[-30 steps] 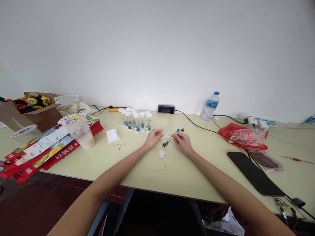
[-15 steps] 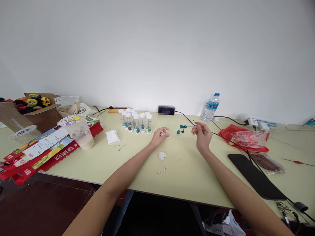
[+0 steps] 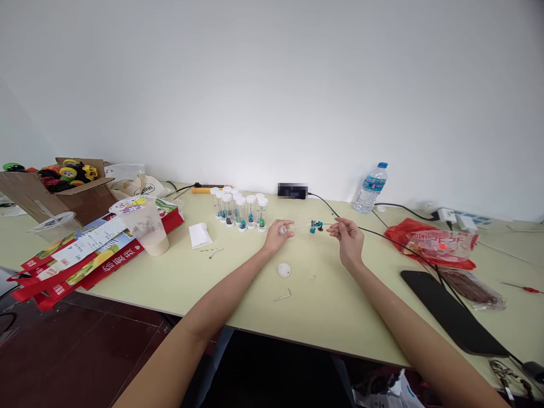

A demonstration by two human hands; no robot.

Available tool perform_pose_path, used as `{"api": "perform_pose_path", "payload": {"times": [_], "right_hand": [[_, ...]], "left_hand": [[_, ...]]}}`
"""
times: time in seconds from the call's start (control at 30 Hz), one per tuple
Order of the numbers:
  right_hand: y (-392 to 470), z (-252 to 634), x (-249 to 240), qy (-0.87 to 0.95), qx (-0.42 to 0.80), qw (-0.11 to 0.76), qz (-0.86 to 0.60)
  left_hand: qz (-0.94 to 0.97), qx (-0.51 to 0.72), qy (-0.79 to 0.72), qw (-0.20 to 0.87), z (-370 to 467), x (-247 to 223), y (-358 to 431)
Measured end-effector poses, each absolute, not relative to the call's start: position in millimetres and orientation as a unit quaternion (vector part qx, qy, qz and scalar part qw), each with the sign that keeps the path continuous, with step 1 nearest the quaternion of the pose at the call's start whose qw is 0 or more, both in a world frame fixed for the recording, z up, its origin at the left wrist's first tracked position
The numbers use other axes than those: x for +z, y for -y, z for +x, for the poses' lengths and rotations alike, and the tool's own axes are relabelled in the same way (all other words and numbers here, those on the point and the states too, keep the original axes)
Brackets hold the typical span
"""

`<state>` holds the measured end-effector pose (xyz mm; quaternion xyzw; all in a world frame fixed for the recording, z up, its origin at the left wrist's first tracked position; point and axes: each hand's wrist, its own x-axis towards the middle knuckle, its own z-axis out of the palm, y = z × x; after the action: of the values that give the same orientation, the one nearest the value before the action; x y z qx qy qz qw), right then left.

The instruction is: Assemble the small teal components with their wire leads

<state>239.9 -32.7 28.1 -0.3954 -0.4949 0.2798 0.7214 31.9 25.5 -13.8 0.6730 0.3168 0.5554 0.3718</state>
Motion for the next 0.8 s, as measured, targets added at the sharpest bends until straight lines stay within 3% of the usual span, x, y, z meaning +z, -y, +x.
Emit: {"api": "perform_pose_path", "payload": {"times": [0.33,0.8], "right_hand": [[33,234,21,0.542,0.292,0.675,-0.407],[36,228,15,0.685,0.305,0.492,-0.442]], "left_hand": [[0.667,0.565,-0.337,0.351,30,-13,-29],[0.678,0.568,-0.337,0.323,27,-6,-23]]}}
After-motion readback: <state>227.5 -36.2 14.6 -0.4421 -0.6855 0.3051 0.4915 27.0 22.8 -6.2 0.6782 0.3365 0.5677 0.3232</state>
